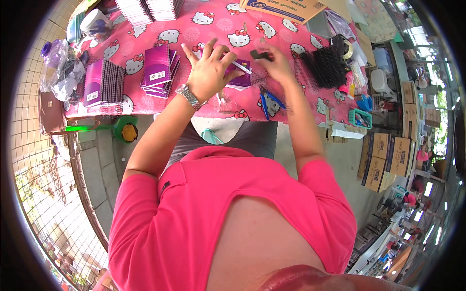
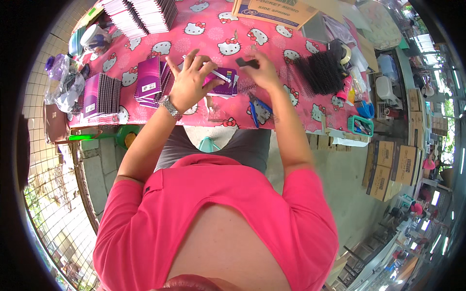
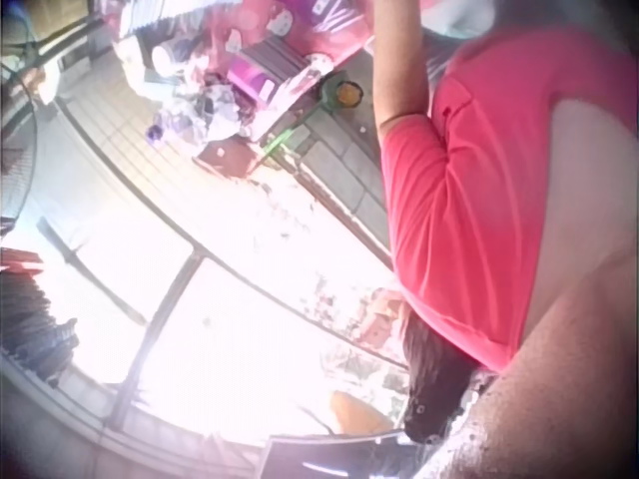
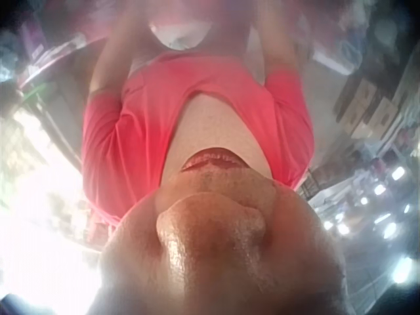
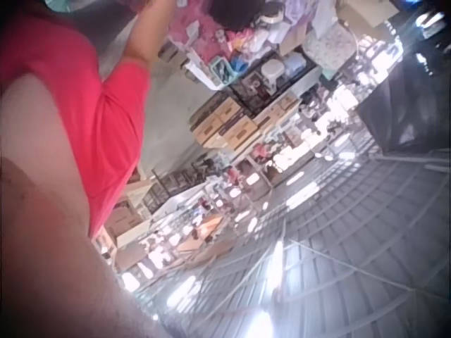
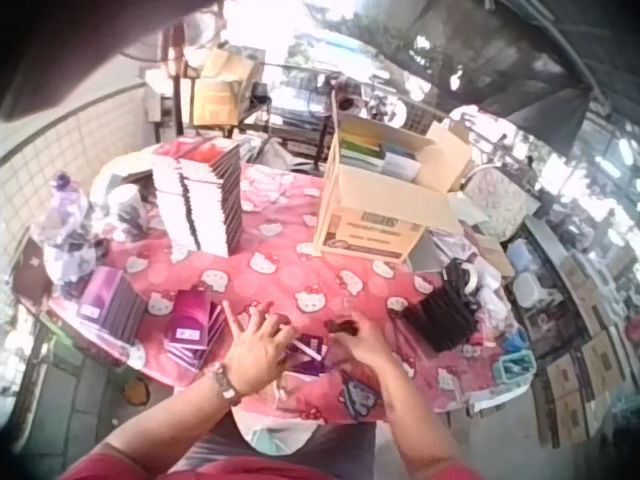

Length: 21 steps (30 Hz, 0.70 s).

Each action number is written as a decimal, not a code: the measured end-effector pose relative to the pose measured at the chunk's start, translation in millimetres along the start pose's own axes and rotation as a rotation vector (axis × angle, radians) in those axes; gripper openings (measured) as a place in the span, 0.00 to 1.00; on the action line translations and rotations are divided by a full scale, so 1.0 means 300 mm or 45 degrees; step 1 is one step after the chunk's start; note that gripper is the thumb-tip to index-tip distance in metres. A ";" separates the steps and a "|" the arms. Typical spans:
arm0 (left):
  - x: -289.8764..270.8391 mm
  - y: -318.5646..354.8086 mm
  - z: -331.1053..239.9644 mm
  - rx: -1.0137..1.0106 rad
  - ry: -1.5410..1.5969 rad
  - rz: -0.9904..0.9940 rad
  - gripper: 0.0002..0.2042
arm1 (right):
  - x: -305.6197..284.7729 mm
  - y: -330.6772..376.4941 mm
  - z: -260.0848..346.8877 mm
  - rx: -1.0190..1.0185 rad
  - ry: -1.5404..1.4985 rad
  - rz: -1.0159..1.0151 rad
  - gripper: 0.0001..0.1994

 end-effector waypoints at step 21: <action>-0.003 -0.047 0.030 0.102 0.249 0.185 0.21 | -0.025 0.072 0.355 -0.363 -1.338 0.443 0.22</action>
Point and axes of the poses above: each hand's wrist, its own y-axis away from the middle knuckle, its own x-axis out of the palm, z = x × y, the point moved 4 cm from there along -y, towards the middle knuckle, and after that the axes turned 8 degrees about -x, right-handed, at the moved point
